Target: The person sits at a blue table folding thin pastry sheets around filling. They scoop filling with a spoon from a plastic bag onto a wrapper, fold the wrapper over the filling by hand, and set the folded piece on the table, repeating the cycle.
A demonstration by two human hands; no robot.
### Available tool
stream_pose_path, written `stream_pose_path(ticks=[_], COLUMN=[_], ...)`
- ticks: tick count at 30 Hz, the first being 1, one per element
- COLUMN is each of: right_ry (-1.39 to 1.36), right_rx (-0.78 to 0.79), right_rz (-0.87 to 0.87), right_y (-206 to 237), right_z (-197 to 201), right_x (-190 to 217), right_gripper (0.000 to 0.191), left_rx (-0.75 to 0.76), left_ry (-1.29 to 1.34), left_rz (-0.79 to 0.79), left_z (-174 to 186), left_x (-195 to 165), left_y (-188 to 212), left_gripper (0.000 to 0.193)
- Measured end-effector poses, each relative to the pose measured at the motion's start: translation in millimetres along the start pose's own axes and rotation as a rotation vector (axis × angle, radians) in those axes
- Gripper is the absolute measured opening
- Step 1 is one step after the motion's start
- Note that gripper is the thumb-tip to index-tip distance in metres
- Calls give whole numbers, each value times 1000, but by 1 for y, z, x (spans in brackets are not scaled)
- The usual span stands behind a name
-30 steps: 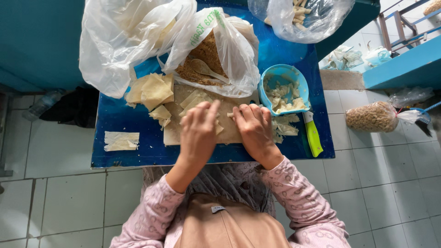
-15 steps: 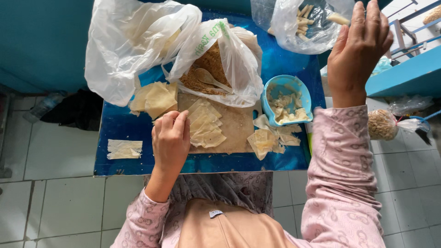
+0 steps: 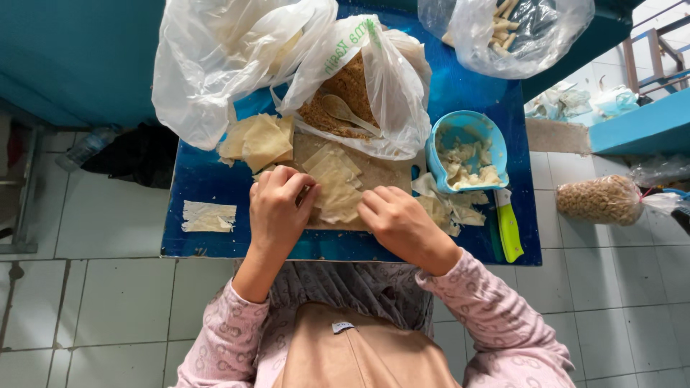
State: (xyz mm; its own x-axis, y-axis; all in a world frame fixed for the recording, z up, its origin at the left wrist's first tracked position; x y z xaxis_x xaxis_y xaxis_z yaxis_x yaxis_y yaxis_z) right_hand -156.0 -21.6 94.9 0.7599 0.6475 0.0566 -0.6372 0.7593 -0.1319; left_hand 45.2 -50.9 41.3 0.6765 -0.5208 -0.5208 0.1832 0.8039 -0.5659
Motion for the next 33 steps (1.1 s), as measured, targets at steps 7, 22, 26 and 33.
stream_pose_path(ticks=[7,22,26,33], right_ry=[-74,92,-132,-395], right_rx=[24,-246,-183,-367], right_rz=[-246,-601,-727,-605], right_y=[32,-84,-83,-84], right_z=[12,-43,-41,-30], right_x=[-20,-88,-98,-91], right_gripper=[38,21,18,12], left_rx=[-44,65,119,132], left_ry=[-216,-21,76,171], left_rz=[-103,-70,13,0], left_z=[1,-44,-50,-61], left_x=[-11,-74,-69,-68], left_y=[8,20,15,11], left_gripper=[16,19,19,12])
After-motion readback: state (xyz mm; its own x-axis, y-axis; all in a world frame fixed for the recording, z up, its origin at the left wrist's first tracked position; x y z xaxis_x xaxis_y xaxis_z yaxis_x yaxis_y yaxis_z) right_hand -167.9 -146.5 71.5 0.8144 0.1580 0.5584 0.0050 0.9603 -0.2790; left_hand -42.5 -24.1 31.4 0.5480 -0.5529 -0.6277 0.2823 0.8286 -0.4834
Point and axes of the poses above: each hand's wrist, its own y-axis away from the middle knuckle, its own z-axis out of the back of the hand, x = y × z, the point moved 3 cm from there along -y, towards the middle knuckle, and after that the axes turned 6 degrees about -z, right-handed, at the moved point
